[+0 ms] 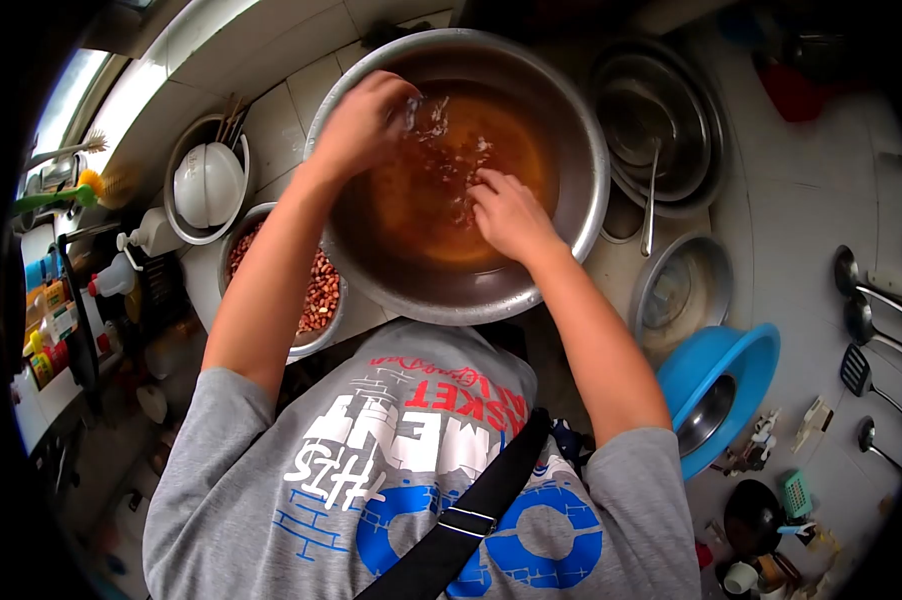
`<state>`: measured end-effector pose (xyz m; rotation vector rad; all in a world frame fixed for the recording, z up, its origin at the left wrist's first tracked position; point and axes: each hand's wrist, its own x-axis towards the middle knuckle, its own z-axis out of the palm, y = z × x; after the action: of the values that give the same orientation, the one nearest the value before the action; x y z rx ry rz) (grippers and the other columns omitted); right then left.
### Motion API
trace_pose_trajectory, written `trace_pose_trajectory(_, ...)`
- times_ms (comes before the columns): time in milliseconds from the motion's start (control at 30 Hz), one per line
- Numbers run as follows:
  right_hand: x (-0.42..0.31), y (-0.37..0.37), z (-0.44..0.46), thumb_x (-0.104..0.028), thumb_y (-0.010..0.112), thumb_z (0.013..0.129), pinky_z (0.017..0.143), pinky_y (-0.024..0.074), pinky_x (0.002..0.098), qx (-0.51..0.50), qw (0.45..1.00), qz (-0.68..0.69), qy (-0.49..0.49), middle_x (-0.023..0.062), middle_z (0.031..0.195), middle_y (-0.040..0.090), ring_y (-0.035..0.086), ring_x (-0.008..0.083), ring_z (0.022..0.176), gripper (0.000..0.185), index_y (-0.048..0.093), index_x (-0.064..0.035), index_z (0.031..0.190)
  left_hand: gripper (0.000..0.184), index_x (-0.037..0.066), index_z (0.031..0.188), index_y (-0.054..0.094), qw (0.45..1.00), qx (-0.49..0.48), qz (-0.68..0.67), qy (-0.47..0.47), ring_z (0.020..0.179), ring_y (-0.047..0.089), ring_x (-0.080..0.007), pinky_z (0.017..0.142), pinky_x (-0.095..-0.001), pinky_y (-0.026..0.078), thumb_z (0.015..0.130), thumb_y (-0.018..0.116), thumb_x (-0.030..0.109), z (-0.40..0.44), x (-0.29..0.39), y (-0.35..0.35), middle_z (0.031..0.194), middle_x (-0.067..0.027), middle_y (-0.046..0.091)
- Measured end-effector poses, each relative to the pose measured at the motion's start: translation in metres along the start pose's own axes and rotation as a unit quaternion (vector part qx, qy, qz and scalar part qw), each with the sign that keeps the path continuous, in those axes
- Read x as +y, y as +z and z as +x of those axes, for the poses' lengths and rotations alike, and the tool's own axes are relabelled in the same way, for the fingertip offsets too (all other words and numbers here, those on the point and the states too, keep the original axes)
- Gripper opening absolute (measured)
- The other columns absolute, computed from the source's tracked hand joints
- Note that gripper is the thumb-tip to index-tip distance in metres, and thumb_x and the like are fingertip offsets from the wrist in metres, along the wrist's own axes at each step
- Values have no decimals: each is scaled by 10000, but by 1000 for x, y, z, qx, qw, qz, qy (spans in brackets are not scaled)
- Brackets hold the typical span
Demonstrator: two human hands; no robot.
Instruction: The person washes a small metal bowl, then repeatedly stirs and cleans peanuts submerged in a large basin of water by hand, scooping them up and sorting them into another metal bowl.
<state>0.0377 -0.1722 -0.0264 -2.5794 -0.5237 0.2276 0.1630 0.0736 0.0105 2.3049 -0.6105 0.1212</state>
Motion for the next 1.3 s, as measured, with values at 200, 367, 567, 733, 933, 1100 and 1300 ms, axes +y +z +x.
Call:
trace_pose_trajectory(200,46,-20,-7,-150,623,894,1073,424,450,68,979,-21,189,251,1386,499,510,411,1258,420,575,-11,1288,209,7,1071,664,978,143,73,-136,864,676,-303,798,-387,537,882,638,93,-57,-16,-72,1053,-170,655)
trace_pose_trajectory(367,56,-7,6,-175,625,893,1092,409,456,58,978,9,199,258,1441,445,470,429,1300,488,535,-20,1347,340,-50,1145,646,963,60,5,-264,807,684,-268,775,-376,539,890,684,172,-111,-38,-64,1021,-194,677)
trace_pose_trajectory(567,53,19,20,-210,627,893,1094,399,482,64,971,-6,230,248,1449,432,428,424,1331,538,503,-40,1389,316,-38,1127,647,964,93,7,-249,791,659,-297,763,-394,534,870,687,141,-118,-21,-52,999,-193,665)
trace_pose_trajectory(733,29,34,37,-235,634,890,1057,427,486,46,976,-49,206,223,1397,467,469,414,1270,493,543,-54,1340,268,10,1096,642,969,149,172,-100,944,613,-326,832,-419,511,832,660,53,-111,9,-49,1098,-167,600)
trace_pose_trajectory(933,7,41,23,-208,648,876,960,491,478,40,994,-37,94,188,1262,524,515,388,1190,342,624,-74,1191,355,36,1156,596,986,-122,113,-24,1054,601,-373,880,-434,522,812,663,94,-92,45,2,1192,-195,564)
trace_pose_trajectory(1100,20,27,15,-154,645,866,939,505,467,-104,987,98,74,154,1210,570,549,361,1154,279,659,-80,1135,397,100,1231,590,950,-247,183,-58,1214,529,-375,938,-498,516,856,640,219,-69,34,69,1286,-192,499)
trace_pose_trajectory(1300,22,37,-2,-139,580,870,973,475,504,20,974,-48,220,232,1235,538,530,437,1155,347,609,-65,1208,524,135,1341,554,923,-347,120,-116,1326,432,-450,1022,-524,474,833,662,203,-74,39,83,1447,-219,388)
